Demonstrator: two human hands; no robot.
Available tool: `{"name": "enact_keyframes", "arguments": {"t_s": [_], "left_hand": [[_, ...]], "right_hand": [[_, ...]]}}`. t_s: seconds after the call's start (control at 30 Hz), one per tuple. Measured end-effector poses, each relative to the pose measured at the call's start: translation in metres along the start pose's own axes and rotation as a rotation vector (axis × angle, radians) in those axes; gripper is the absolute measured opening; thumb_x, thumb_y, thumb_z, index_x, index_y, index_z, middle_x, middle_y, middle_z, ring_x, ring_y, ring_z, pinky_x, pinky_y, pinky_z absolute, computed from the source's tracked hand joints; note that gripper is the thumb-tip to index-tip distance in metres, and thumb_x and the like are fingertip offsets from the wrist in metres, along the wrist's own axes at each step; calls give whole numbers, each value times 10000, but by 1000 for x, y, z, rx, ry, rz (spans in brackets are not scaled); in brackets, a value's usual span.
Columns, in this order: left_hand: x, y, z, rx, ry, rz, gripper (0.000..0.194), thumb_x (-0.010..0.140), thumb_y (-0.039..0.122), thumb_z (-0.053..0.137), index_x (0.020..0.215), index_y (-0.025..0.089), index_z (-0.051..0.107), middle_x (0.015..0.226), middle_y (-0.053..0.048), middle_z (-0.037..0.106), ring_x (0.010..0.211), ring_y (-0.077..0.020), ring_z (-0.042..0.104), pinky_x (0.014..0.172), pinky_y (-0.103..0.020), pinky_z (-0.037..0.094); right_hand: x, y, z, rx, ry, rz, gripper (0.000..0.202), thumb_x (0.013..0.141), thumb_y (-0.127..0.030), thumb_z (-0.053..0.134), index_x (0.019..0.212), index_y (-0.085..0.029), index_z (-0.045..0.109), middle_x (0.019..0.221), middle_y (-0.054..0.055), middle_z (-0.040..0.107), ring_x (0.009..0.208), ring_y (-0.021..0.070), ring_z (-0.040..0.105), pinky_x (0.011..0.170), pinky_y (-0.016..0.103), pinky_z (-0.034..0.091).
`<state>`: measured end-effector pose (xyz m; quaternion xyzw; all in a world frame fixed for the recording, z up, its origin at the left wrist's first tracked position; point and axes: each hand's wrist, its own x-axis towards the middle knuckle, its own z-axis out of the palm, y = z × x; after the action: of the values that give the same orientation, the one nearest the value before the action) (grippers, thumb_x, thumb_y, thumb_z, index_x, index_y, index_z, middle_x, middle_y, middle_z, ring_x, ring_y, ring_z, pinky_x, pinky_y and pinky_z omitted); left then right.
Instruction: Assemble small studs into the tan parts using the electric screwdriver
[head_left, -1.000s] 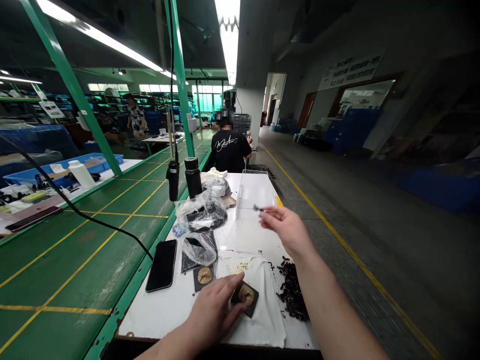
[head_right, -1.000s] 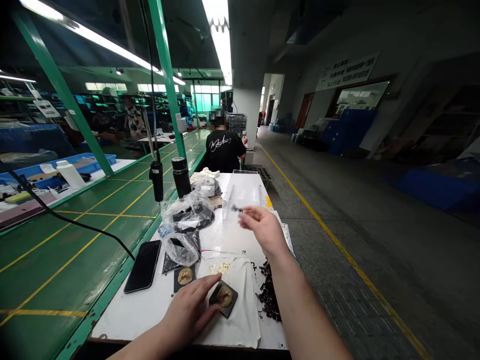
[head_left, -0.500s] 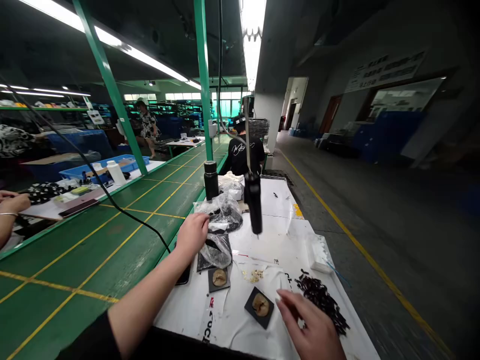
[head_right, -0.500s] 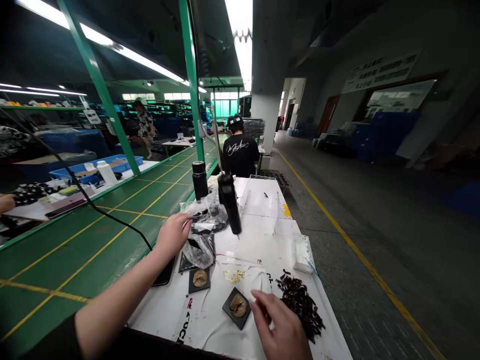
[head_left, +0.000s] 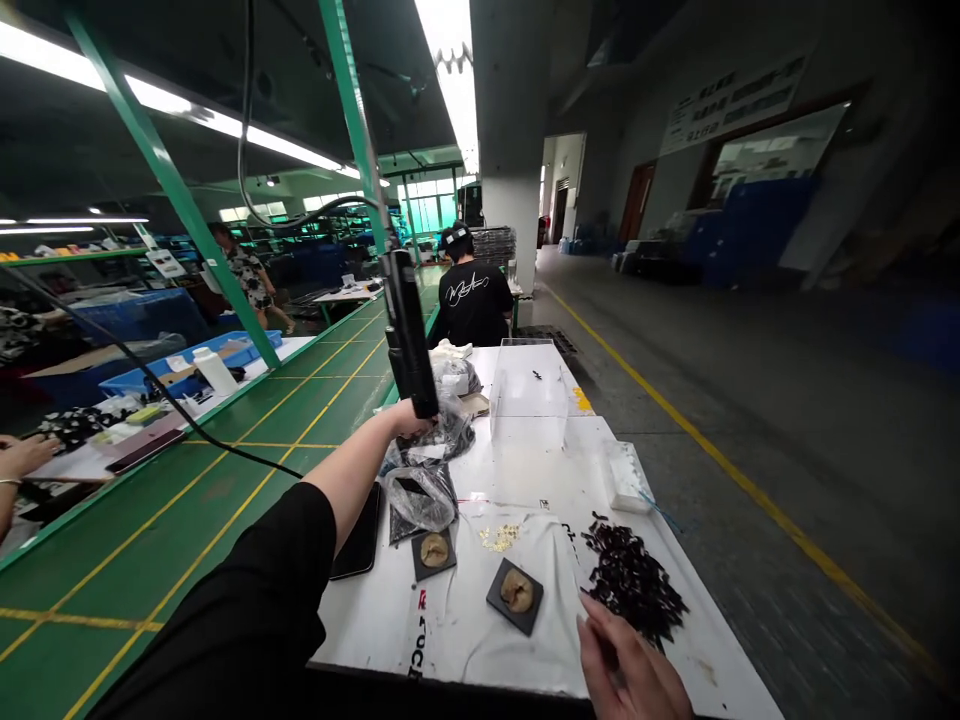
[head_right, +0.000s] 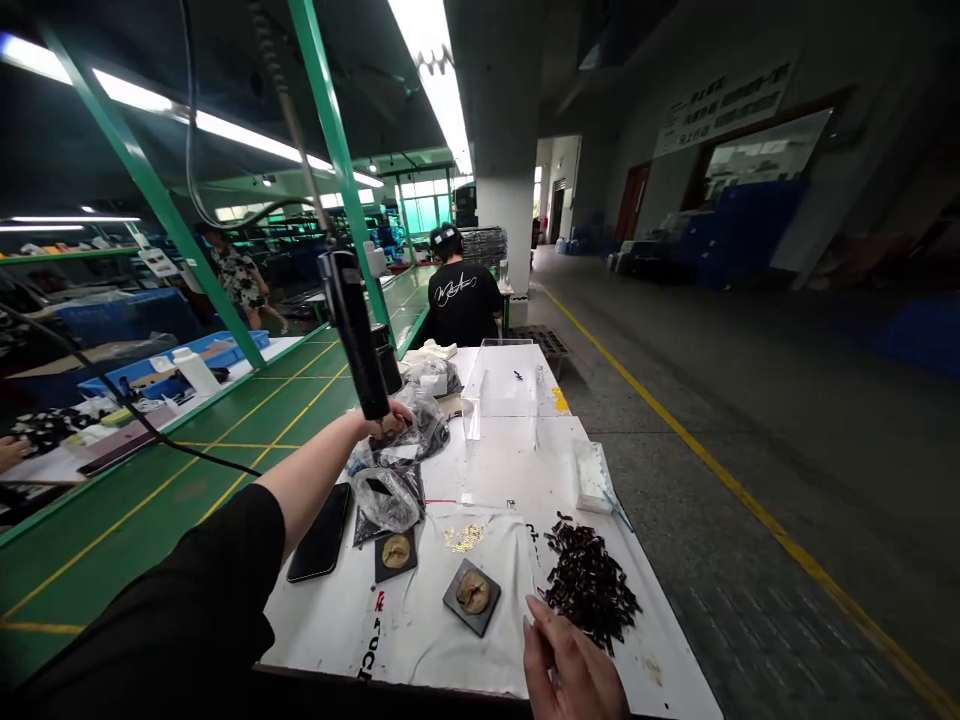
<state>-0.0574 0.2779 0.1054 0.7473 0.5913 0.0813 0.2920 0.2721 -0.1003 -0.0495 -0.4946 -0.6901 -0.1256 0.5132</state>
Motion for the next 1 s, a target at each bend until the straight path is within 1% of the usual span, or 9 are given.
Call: {"name": "enact_keyframes", "arguments": {"t_s": [0.07, 0.13, 0.3, 0.43, 0.53, 0.67, 0.73, 0.87, 1.0], "left_hand": [[3, -1, -2, 61, -89, -60, 423, 1082, 434, 739, 1403, 163, 686, 1390, -115, 706, 1201, -270, 728, 1020, -480, 661], [4, -2, -4, 121, -143, -97, 416, 1079, 436, 742, 1390, 164, 695, 1391, -108, 707, 1212, -278, 724, 1030, -480, 658], [-1, -8, -12, 185, -171, -90, 395, 1083, 438, 735, 1373, 172, 706, 1403, -106, 705, 1227, -281, 716, 1048, -479, 651], [-13, -11, -14, 131, -183, -19, 379, 1075, 437, 747, 1331, 159, 720, 1356, -91, 720, 1196, -280, 726, 1024, -468, 657], [-23, -7, -12, 45, -189, 32, 359, 1078, 431, 744, 1301, 151, 721, 1307, -90, 732, 1150, -254, 735, 990, -447, 664], [-34, 1, -8, -57, -261, 23, 331, 1108, 437, 705, 1257, 141, 719, 1199, -84, 756, 1022, -199, 755, 890, -382, 679], [-35, 3, -6, -73, -293, -1, 323, 1107, 429, 709, 1250, 141, 721, 1181, -79, 759, 992, -189, 757, 862, -364, 681], [-31, 5, -2, -10, -251, -47, 330, 1093, 423, 729, 1271, 145, 715, 1187, -75, 747, 987, -192, 746, 853, -363, 677], [-23, 8, 3, 111, -157, -3, 358, 1074, 450, 747, 1253, 141, 727, 1213, -66, 742, 1046, -232, 744, 902, -394, 673]], "right_hand": [[0, 1, 2, 10, 4, -21, 355, 1061, -160, 704, 1415, -142, 715, 1135, 104, 872, 903, 193, 862, 868, 260, 693], [0, 1, 2, 18, 9, -34, 365, 1053, -153, 708, 1417, -139, 717, 1144, 107, 873, 909, 202, 865, 863, 267, 697], [3, -1, 2, 39, 18, -30, 362, 1040, -121, 709, 1402, -130, 719, 1120, 109, 871, 891, 200, 860, 821, 265, 694], [6, -3, 1, 34, 18, -43, 352, 1051, -117, 693, 1403, -127, 703, 1097, 108, 867, 875, 192, 850, 807, 270, 691], [7, -5, -1, 36, 14, -38, 346, 1052, -116, 692, 1398, -125, 701, 1090, 107, 864, 872, 189, 843, 802, 273, 687], [8, -9, -2, 33, 21, -41, 323, 1051, -114, 693, 1373, -128, 715, 1087, 106, 860, 889, 197, 840, 827, 292, 688], [10, -10, -2, 31, 30, -46, 319, 1053, -114, 693, 1371, -127, 717, 1067, 101, 858, 868, 193, 832, 815, 297, 685], [13, -11, -2, 52, 35, -59, 323, 1047, -100, 694, 1368, -116, 716, 1028, 96, 851, 831, 186, 821, 783, 296, 680], [15, -11, -4, 60, 37, -52, 348, 1035, -97, 704, 1380, -132, 719, 1027, 94, 854, 834, 196, 827, 774, 301, 686]]}}
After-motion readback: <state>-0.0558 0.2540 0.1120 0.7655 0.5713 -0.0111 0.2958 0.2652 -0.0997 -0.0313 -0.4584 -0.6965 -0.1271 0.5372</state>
